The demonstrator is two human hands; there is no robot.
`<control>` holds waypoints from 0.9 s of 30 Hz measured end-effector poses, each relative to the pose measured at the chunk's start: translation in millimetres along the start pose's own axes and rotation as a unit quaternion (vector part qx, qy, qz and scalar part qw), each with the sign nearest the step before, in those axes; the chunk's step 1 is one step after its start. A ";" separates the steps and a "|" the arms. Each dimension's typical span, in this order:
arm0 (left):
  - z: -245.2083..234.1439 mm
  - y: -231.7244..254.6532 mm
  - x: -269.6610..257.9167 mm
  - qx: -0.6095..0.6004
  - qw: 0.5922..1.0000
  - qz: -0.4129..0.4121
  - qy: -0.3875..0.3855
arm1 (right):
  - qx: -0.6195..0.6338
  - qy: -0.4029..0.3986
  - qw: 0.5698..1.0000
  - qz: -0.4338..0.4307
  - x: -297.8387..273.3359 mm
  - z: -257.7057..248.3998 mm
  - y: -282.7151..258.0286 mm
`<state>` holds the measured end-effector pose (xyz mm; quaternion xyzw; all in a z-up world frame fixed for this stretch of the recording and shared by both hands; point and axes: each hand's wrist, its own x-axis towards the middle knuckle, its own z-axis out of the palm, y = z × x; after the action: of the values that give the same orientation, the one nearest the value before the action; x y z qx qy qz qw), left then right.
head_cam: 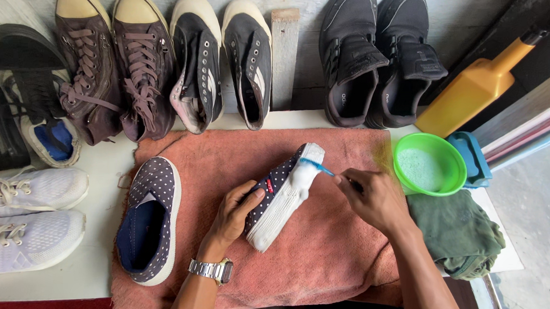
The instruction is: The person scrubs the white rubber sole of a dark blue polka-dotted slip-on shoe using a toothbrush dipped in soapy water. The shoe is held steady on a pink towel while the person repeatedly brushes the sole and dips the brush into a green bowl of soapy water.
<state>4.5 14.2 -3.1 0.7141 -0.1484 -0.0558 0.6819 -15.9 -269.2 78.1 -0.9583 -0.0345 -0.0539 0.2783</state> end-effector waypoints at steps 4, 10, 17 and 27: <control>0.7 -9.5 1.2 0.002 1.000 -0.004 0.000 | -0.046 0.011 0.998 0.048 5.3 10.0 27.6; -1.1 -8.2 1.7 0.000 1.000 -0.004 0.006 | -0.015 -0.085 0.996 -0.013 -14.5 -20.0 -27.1; -1.5 -17.5 1.8 0.018 1.000 -0.006 0.008 | 0.153 -0.124 0.980 0.027 -20.2 -32.5 -1.0; 1.5 -32.8 -0.6 0.047 0.981 -0.133 0.129 | -0.183 0.139 0.929 0.289 -37.9 -73.4 81.2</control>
<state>8.0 13.8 -35.7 0.7601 0.0352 -0.0463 0.6472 -51.9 -378.5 92.0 -0.9439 0.2937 -0.1092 0.1037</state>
